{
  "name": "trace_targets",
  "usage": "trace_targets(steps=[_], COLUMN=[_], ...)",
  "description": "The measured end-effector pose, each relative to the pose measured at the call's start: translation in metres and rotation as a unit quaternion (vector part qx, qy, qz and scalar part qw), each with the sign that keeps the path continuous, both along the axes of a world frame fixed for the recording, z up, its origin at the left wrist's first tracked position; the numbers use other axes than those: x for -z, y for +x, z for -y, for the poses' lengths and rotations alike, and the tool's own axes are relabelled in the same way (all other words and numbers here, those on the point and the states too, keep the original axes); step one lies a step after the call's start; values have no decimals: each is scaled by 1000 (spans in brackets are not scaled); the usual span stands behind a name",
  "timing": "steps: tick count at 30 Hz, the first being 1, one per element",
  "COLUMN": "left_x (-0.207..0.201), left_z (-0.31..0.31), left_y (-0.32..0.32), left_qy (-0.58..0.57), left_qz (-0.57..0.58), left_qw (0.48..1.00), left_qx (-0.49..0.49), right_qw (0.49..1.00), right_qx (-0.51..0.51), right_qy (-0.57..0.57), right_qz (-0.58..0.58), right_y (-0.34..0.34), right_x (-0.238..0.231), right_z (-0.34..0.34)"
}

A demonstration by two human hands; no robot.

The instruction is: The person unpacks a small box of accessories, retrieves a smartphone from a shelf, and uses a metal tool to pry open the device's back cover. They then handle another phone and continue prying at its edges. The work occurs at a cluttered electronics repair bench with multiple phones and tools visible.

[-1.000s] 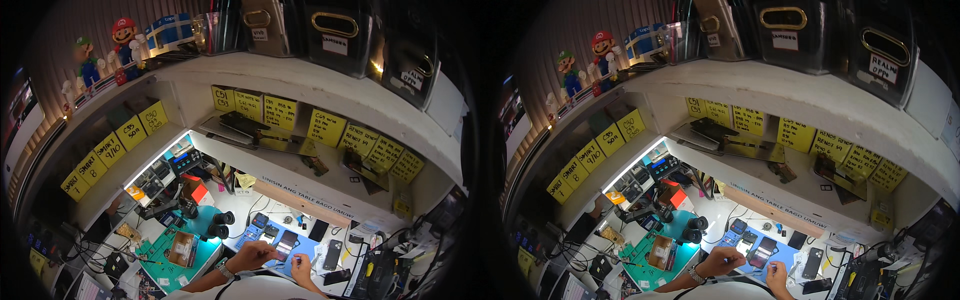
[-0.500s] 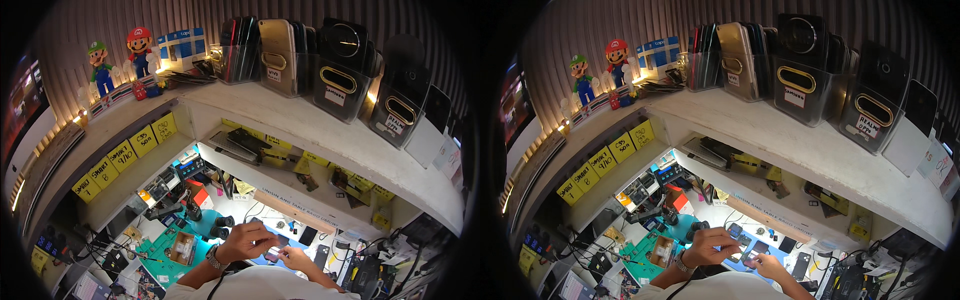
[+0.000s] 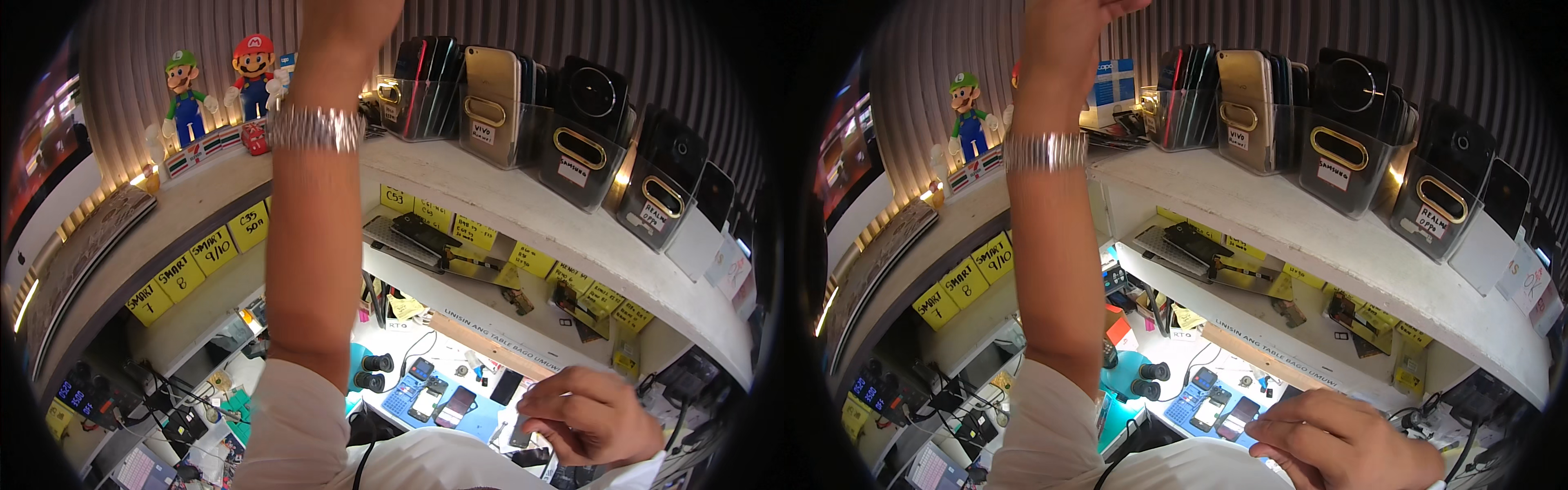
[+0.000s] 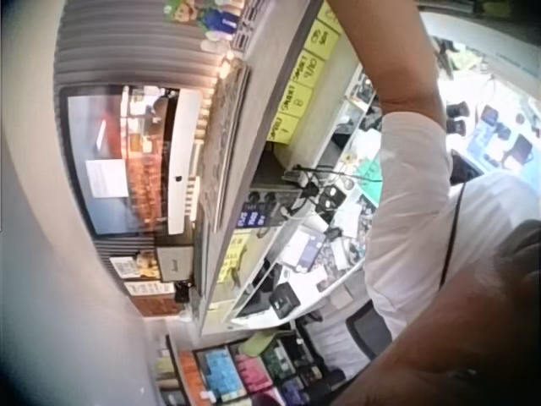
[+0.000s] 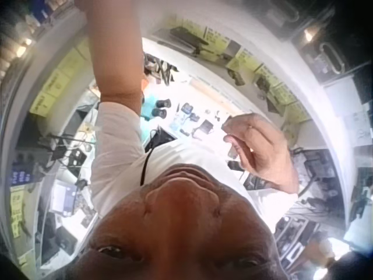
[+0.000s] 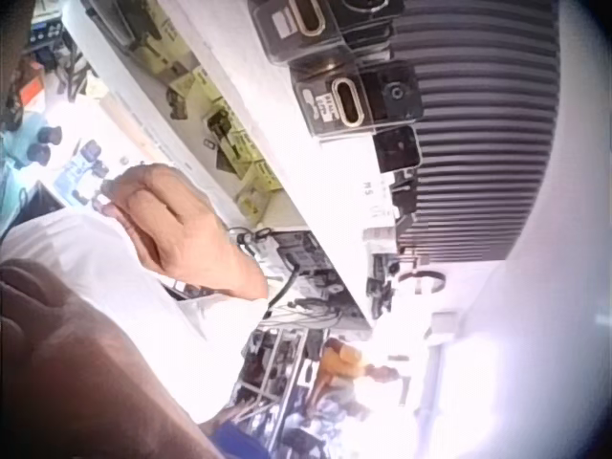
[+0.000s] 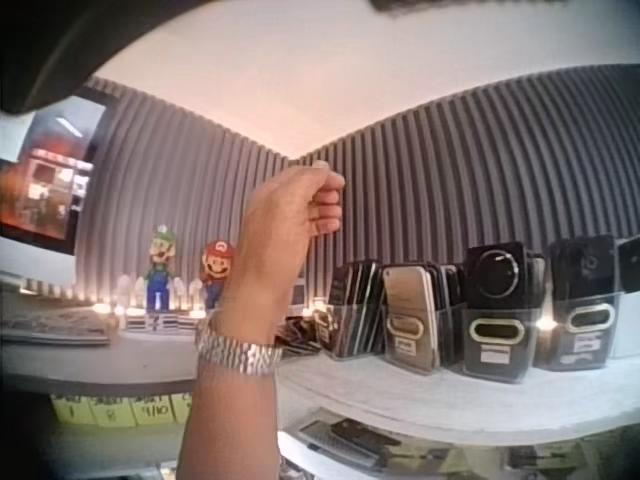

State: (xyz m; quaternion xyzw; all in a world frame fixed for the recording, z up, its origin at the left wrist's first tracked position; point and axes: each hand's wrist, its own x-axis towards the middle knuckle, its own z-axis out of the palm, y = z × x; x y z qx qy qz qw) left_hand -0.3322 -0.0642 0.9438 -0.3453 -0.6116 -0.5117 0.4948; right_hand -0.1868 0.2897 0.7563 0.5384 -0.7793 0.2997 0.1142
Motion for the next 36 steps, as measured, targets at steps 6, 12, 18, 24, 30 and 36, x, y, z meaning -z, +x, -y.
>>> trace_targets(steps=[6,12,18,24,30,36], left_x=[-8,-1,-16,-16,-21,-19], left_z=[37,36,55,60,68,63], left_y=[-126,-160,-158,-147,-146,-140], left_qy=[-303,-331,-343,-269,-291,-284], left_qz=[40,89,183,233,243,259], left_qw=[906,904,889,920,912,905], left_qx=[-293,-254,-244,-162,-155,-183], right_qw=[929,737,697,782,742,768], right_qx=[130,248,317,376,394,404], right_qy=[27,59,96,140,179,188], right_qz=[-346,-627,-636,-477,-512,-460], right_y=[-35,-154,-211,-209,-224,-221], right_x=[-96,-151,-156,-170,-174,-174], right_z=[56,77,95,110,98,102])
